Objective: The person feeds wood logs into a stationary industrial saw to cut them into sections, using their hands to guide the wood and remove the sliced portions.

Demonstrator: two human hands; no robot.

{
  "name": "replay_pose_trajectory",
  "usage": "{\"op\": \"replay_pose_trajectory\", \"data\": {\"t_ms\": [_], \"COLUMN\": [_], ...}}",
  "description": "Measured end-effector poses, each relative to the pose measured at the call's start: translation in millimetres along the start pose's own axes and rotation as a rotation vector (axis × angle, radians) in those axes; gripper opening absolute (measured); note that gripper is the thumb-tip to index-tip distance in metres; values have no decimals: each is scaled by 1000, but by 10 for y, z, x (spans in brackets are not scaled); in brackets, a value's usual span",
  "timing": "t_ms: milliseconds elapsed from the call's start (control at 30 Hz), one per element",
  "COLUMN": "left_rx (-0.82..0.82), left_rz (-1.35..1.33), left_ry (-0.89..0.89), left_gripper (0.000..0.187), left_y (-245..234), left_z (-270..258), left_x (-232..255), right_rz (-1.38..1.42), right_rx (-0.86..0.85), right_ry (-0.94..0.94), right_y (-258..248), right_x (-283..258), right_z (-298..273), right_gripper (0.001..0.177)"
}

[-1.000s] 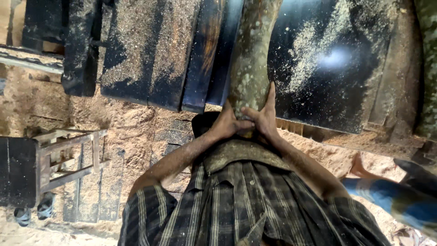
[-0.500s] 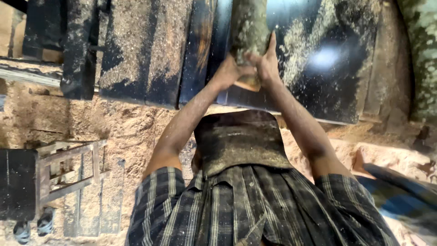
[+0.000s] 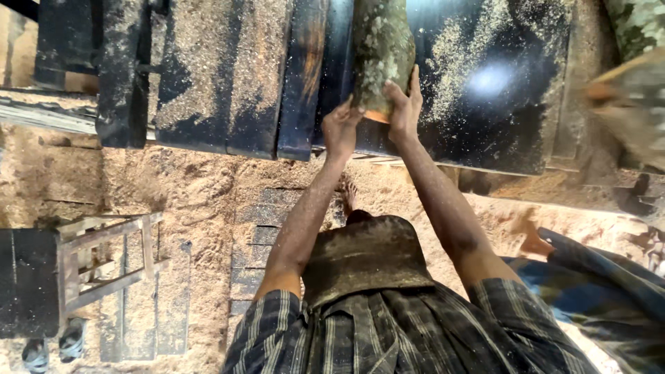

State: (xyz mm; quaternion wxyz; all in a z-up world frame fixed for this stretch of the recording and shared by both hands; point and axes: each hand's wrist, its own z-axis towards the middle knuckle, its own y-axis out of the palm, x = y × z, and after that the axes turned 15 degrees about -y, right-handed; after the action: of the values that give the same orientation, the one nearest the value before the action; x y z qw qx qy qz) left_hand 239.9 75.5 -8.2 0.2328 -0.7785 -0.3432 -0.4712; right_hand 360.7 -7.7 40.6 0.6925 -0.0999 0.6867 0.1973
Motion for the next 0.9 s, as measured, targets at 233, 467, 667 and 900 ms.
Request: {"op": "replay_pose_trajectory", "data": {"t_ms": [233,467,667,900], "left_rx": [59,129,219,289], "left_rz": [-115,-235,-25,146], "left_ry": [-13,173,176,-28], "left_gripper": [42,41,45,69], "left_y": [116,252,342,98], "left_z": [254,498,870,285], "left_x": [154,155,305,97], "right_rz": [-8,68,-67,203], "right_rx": [-29,-4,-10,-67], "right_ry": [-109,-104,-150,-291], "right_y": [17,50,48,92], "right_x": [161,272,462,688], "right_z": [321,620,1184,2265], "right_gripper": [103,112,108,68]}}
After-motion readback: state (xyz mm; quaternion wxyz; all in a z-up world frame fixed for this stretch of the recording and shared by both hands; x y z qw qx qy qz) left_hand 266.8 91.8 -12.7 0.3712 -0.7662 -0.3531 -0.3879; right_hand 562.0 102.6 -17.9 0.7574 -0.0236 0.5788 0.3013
